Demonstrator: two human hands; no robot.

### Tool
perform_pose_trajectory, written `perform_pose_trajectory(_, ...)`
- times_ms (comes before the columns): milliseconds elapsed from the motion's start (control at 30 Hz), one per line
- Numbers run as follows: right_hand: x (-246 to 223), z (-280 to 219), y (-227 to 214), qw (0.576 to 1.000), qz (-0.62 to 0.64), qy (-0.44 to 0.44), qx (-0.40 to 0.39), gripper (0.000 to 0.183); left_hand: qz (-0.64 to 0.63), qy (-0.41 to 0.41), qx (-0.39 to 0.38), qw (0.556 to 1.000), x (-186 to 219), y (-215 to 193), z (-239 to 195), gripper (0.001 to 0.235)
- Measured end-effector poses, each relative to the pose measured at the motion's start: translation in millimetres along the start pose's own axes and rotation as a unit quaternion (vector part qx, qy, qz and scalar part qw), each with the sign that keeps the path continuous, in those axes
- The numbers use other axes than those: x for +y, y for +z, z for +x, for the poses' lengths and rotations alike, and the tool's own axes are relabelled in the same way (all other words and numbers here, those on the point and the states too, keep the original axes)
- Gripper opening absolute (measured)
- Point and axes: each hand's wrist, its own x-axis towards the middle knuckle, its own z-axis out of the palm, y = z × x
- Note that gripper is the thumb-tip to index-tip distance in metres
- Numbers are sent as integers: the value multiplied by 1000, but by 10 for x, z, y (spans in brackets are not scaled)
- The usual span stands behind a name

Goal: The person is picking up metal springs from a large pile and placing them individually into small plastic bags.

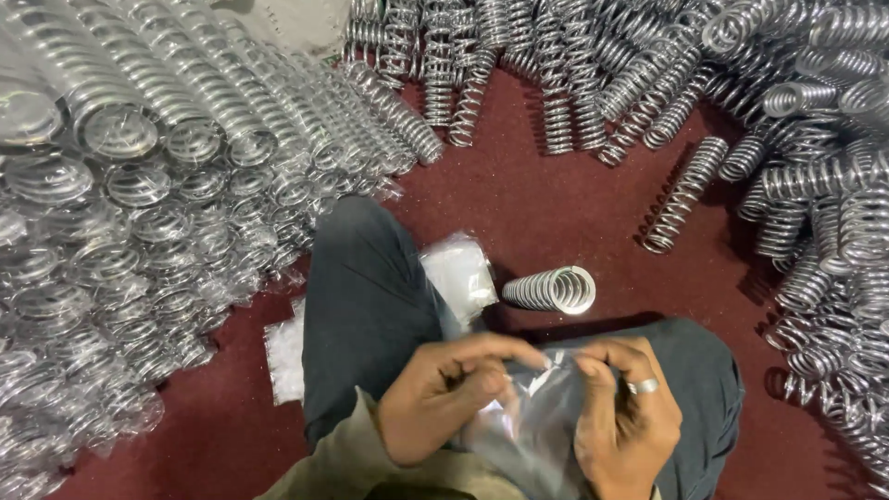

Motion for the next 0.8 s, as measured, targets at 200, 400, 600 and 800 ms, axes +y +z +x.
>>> perform_pose_trajectory(200, 84, -282, 74, 982, 31, 143, 121, 21, -338, -172, -154, 913, -487, 324, -33, 50)
perform_pose_trajectory(400, 82, -100, -72, 992, -70, 103, -20, 11, -217, -70, 8, 974, -552, 564, 116, 21)
perform_pose_trajectory(600, 439, -203, -108, 837, 414, 356, -33, 21, -186, -177, -230, 939, -691, 144, 237, 27)
perform_pose_trajectory(800, 379, 1, -39, 889, 262, 366, -84, 13, -162, -62, -58, 983, -599, 76, 593, 34)
